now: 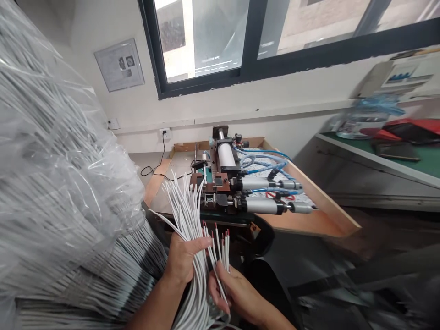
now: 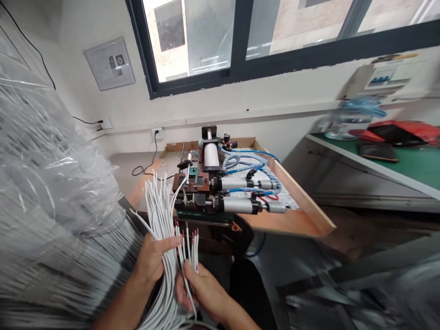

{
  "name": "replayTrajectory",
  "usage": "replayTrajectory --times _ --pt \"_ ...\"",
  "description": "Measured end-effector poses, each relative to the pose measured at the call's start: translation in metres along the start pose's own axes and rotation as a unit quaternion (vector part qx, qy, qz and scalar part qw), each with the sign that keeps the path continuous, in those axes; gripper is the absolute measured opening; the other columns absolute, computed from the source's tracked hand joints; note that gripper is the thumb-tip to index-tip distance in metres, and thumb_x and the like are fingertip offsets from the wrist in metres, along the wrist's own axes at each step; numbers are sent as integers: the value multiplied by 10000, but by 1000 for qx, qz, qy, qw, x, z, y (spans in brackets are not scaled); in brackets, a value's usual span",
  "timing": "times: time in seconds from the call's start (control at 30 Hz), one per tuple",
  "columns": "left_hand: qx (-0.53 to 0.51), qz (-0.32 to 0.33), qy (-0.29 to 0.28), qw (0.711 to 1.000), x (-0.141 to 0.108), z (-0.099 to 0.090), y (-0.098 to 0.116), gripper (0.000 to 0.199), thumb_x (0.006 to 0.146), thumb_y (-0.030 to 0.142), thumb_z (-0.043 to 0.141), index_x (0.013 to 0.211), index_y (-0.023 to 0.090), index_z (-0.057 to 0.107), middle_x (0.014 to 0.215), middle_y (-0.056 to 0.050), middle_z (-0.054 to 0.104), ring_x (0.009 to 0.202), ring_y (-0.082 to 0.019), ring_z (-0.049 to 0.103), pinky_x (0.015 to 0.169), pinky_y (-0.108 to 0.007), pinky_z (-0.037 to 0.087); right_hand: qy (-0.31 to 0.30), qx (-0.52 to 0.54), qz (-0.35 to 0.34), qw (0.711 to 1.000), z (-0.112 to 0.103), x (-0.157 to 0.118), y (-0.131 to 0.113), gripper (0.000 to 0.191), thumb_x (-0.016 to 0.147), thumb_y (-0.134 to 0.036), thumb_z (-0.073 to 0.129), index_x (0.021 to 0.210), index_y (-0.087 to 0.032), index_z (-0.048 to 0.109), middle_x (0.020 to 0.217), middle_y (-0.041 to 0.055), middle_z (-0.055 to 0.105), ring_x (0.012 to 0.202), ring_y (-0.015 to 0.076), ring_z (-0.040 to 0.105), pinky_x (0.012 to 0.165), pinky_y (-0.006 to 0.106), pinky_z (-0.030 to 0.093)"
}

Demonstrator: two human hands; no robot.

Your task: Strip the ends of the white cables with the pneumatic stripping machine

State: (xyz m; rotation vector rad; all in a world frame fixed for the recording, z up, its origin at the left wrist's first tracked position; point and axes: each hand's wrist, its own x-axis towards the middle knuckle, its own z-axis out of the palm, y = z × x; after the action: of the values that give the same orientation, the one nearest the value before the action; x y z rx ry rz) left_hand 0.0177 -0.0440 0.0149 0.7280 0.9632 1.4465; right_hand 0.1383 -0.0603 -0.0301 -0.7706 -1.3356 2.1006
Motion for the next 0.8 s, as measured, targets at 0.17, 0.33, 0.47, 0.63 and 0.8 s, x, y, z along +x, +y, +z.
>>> replayTrajectory --times 0.17,0.33,0.47,0.63,0.8 --pt "-1 0 -5 1000 1 3 0 249 515 64 653 752 129 612 636 -2 617 578 -135 549 595 -261 452 14 13 13 1000 1 0 0 708 648 -738 246 480 -111 529 350 -27 365 335 46 278 413 199 139" --pt "24 -12 -2 1000 2 5 2 289 499 70 667 779 116 616 676 -20 624 619 -152 554 645 -285 446 14 37 21 999 -4 5 4 687 677 -710 268 503 -105 545 348 -27 369 336 48 284 413 197 146" --pt "36 -23 -10 999 4 7 4 260 504 73 661 758 96 611 689 -39 620 639 -163 546 652 -297 440 6 57 16 998 -9 11 8 650 734 -652 274 501 -107 540 346 -29 364 336 52 292 417 196 165" --pt "44 -19 6 999 9 4 -4 262 510 96 663 765 102 603 696 -44 616 635 -167 549 623 -293 451 4 70 20 997 -12 17 13 627 774 -599 272 498 -104 540 339 -28 350 336 53 280 424 203 161" --pt "84 -53 36 994 14 -6 -14 169 537 104 655 685 103 573 544 0 546 460 -104 482 438 -221 390 98 159 -21 982 -15 23 21 351 676 -462 569 602 -121 533 437 -45 380 433 54 292 455 192 186"
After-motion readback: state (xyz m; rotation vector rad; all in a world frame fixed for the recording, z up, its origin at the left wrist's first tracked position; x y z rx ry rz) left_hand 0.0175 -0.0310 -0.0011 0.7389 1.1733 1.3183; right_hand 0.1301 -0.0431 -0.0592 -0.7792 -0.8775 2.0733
